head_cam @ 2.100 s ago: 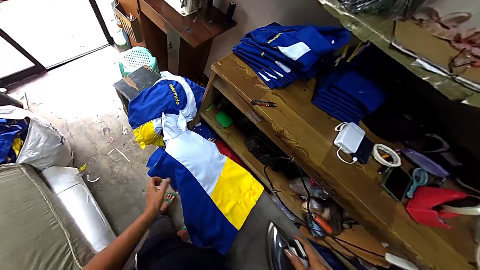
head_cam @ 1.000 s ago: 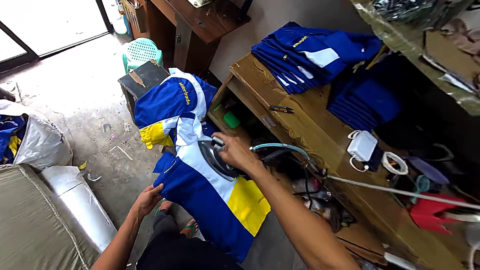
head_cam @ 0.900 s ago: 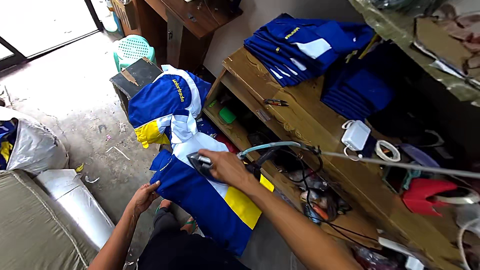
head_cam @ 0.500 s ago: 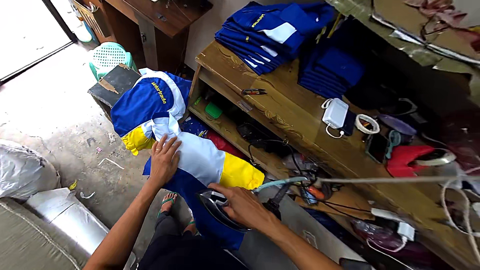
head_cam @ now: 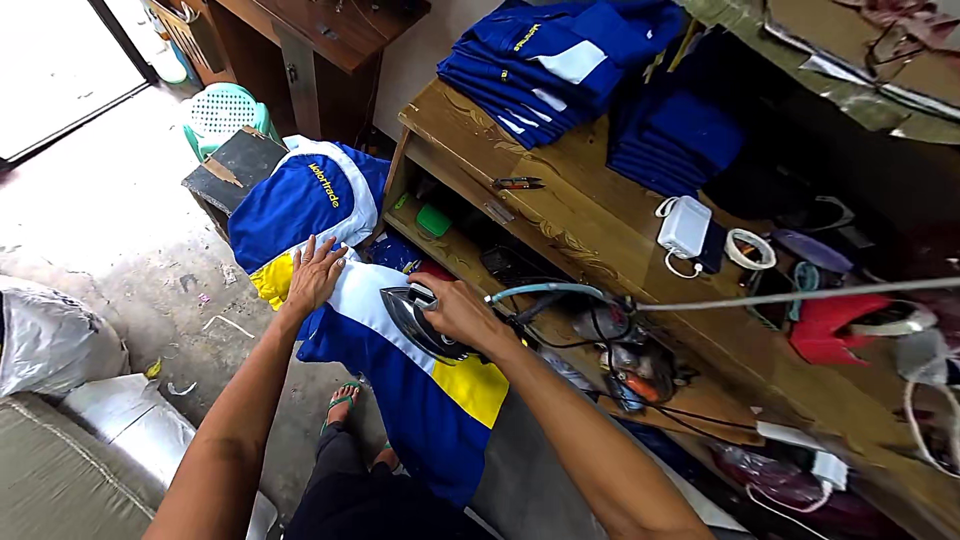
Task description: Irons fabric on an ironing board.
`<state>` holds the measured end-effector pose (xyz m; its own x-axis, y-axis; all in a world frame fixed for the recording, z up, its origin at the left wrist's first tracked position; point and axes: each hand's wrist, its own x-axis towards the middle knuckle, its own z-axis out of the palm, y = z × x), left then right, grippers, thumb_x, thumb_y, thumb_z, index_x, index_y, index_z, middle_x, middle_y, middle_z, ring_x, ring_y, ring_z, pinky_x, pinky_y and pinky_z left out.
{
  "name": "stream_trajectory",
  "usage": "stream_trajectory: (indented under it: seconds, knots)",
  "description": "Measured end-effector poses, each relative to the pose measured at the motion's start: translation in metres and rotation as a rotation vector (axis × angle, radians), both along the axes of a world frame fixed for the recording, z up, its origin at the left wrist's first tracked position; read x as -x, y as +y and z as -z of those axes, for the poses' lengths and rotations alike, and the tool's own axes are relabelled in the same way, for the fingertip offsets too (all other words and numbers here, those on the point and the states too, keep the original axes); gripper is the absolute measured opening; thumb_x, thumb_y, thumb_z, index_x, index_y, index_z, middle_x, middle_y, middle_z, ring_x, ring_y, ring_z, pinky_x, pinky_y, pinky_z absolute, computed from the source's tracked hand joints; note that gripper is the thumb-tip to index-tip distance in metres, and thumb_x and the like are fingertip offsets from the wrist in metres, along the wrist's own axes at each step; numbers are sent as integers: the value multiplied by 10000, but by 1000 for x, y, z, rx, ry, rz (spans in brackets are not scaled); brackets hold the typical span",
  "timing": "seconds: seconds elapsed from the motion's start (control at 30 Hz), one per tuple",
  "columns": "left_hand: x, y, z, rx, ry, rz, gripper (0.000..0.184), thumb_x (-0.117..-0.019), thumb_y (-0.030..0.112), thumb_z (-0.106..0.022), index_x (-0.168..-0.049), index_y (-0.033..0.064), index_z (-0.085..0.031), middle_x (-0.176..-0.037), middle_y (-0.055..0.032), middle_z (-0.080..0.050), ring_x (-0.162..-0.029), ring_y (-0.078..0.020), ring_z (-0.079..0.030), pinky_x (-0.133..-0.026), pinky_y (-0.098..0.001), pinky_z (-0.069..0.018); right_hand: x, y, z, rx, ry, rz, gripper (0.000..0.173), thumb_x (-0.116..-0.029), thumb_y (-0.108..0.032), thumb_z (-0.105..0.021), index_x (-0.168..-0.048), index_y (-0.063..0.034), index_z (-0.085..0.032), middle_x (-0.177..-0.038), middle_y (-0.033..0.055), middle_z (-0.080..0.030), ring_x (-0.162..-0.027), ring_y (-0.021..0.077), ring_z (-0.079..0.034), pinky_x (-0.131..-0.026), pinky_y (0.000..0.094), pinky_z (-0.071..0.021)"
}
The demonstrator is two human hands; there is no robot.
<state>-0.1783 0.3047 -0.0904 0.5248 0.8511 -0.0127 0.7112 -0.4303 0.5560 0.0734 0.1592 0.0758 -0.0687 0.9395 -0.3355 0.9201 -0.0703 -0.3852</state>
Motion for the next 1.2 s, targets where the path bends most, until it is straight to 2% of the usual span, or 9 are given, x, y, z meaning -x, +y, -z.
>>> stream_trajectory:
  seconds: [0.17,0.33,0.57,0.63,0.7,0.83,1.0,1.1,1.2]
  knots:
    - [0,2,-2,54,-22,-3,533,-1096,492,-234,-1494,316,-542,-1649,7,-383,-1579,-346,-175,-1210,-691,-131,33,-28,4,3,-63,-280,619,-864,-110,-663,-1449,-280,-554,-925,179,-717,-822,419,-700,-681,614,-533]
    - [-1,5,-1,68,-37,-2,533,-1098,489,-233,-1486,311,-552,-1645,7,-390,-1578,-337,-183,-1212,-684,-133,24,-82,8,19,-99,-314,655,-852,-90,-680,-1469,-259,-543,-858,178,-688,-737,398,-685,-642,572,-531]
    - [-7,-5,-18,-34,-43,-96,548,-1062,514,-378,-1507,235,-536,-1663,-91,-345,-1563,-404,-196,-1203,-682,-185,-50,-177,-2,129,-17,150,616,-866,-149,-705,-1448,-298,-570,-933,189,-738,-811,421,-715,-709,629,-548]
    - [-20,-29,-33,-183,-143,-140,549,-1036,425,-502,-1494,124,-530,-1628,-165,-383,-1541,-413,-257,-1217,-632,-241,-78,-219,6,84,-7,321,573,-874,-171,-713,-1425,-279,-599,-996,176,-750,-857,403,-728,-751,629,-560]
    - [-44,-68,-54,-193,-190,-127,508,-1001,315,-587,-1412,16,-569,-1479,-237,-522,-1410,-416,-457,-1155,-591,-375,-103,-259,17,43,-12,464,558,-870,-157,-709,-1412,-254,-616,-1033,171,-753,-877,394,-734,-763,634,-562]
    - [-105,-182,-88,199,34,145,412,-1034,288,-541,-1341,21,-604,-1221,-183,-684,-1052,-318,-704,-911,-526,-574,-137,-326,29,22,-55,638,563,-858,-126,-705,-1407,-219,-624,-1060,213,-744,-906,457,-722,-772,682,-538]
    - [-155,-288,-89,352,279,477,629,-967,570,-600,-1309,43,-610,-1183,-189,-695,-982,-371,-718,-827,-579,-576,-164,-379,36,-12,-80,691,630,-856,-216,-779,-1455,-230,-583,-1074,253,-731,-908,498,-710,-773,710,-525]
    - [-164,-308,-67,240,332,529,357,-1064,301,-479,-1272,41,-608,-1164,-209,-689,-962,-399,-719,-764,-549,-583,-165,-381,23,-190,-250,550,888,-795,-474,-823,-1560,-217,-453,-1198,280,-645,-1034,519,-643,-821,687,-515]
    - [-164,-289,-74,431,213,524,311,-1079,218,-446,-1265,25,-602,-1140,-203,-700,-1029,-381,-709,-871,-571,-568,-147,-357,12,-460,-171,510,583,-958,-455,-605,-1422,-100,-598,-1141,220,-687,-1020,430,-661,-859,591,-538]
